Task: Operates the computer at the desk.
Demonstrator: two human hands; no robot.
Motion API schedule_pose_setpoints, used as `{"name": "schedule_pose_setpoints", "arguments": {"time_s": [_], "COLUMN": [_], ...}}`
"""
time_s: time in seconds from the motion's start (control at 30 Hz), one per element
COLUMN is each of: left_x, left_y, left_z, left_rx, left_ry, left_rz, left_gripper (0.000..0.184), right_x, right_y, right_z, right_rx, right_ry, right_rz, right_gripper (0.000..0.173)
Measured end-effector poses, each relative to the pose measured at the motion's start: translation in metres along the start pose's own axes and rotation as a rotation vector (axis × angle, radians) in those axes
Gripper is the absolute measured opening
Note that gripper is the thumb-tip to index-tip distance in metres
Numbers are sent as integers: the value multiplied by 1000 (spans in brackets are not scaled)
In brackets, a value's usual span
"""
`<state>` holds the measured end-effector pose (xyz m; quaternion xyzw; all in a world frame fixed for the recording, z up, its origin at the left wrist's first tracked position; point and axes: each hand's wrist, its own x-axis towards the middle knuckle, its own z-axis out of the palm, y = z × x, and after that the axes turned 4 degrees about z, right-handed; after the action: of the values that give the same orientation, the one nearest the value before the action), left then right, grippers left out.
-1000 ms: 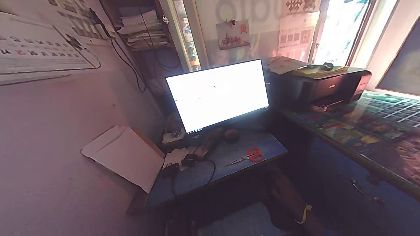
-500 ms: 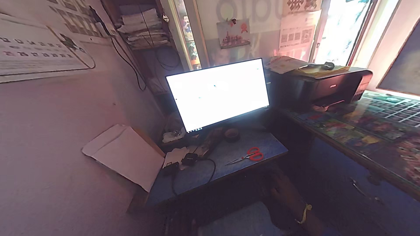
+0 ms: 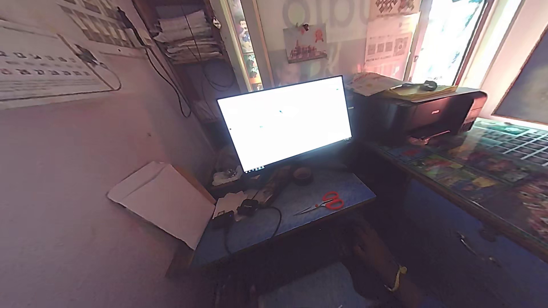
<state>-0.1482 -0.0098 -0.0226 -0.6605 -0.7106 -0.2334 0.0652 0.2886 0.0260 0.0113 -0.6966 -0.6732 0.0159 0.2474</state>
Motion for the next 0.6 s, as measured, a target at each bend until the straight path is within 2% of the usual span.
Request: {"name": "schedule_pose_setpoints", "arguments": {"time_s": [0.13,0.6], "left_x": [1,4], "left_y": [-1,0], "left_z": [1,-1], "left_rx": [22,20], "left_ry": [-6,2], "left_rz": [-2,10], "left_gripper": [65,66], "right_x": [1,3], "right_y": [-1,-4], "right_z": [-2,-4], "right_rx": [23,13], "right_ry": [-48,-18], "right_rz": [44,32], "right_gripper": [56,55]}}
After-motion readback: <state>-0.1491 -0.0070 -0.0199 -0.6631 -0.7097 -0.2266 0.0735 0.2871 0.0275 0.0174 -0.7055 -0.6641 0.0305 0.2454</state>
